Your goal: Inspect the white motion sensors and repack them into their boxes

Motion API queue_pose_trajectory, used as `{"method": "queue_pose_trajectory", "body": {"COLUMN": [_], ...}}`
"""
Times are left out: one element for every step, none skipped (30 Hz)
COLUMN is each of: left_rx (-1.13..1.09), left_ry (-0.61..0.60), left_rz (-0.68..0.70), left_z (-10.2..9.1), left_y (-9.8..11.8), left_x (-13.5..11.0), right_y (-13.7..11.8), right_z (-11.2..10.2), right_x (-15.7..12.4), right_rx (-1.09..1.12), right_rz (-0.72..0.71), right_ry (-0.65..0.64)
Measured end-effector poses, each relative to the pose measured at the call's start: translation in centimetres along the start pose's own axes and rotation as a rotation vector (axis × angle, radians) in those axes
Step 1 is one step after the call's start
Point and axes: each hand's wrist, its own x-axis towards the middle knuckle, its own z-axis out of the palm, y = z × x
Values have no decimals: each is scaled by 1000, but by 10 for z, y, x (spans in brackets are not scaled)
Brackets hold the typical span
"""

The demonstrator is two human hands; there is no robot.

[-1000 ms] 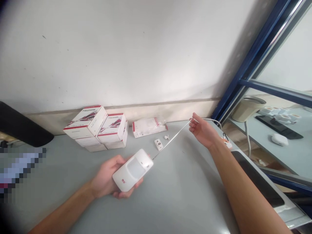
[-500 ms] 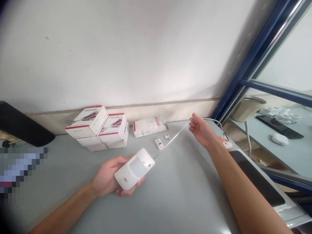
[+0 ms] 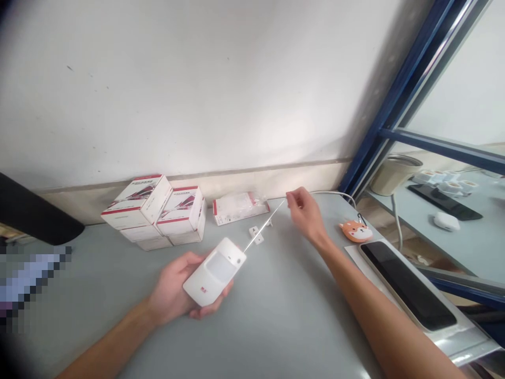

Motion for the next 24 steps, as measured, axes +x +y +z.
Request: {"method": "queue_pose_trajectory", "body": {"left_rx": [-7,-14,-20,-25,-29,-33,-33,-30,-27,-22,-15,-9,-4,1,5,8,9,8,5,0,-6,-15,-25,-36], "left_ry": [17,36,56,77,99,122,147,170,192,211,225,236,243,247,248,244,239,233,230,230,234,242,250,255], "left_rz": [4,8,13,18,24,31,39,46,52,59,65,68,69,71,76,82,90,105,124,145,165,186,205,219], "left_z": [1,1,3,4,6,8,10,12,13,15,16,16,16,16,16,15,15,16,16,17,18,19,20,20], "left_y": [0,0,0,0,0,1,1,1,1,1,1,1,0,0,-1,-2,-3,-4,-6,-7,-8,-9,-10,-11], "left_x": [0,0,0,0,0,0,0,0,0,0,0,0,0,0,1,1,2,3,3,4,4,5,6,6], "right_y": [-3,-7,-11,-15,-19,-23,-27,-31,-34,-38,-41,-44,-47,-49,-50,-51,-51,-49,-47,-44,-40,-36,-33,-30], "right_z": [5,10,14,19,22,25,28,30,33,35,36,38,39,40,40,40,39,37,35,32,29,26,24,22], "right_x": [-6,-13,-20,-26,-33,-39,-45,-50,-55,-60,-65,-69,-73,-76,-77,-77,-76,-72,-68,-62,-55,-48,-42,-36], "right_rx": [-15,-27,-40,-51,-61,-71,-77,-84,-92,-99,-106,-111,-117,-122,-124,-126,-133,-152,-185,-234,-293,-350,-391,-404], "right_rz": [-9,-16,-20,-23,-30,-41,-56,-73,-91,-109,-126,-141,-153,-159,-159,-157,-161,-174,-194,-214,-224,-214,-171,-102], "right_ry": [-51,-103,-151,-193,-237,-282,-328,-377,-424,-470,-512,-546,-574,-594,-609,-619,-627,-635,-634,-616,-578,-519,-448,-374]}}
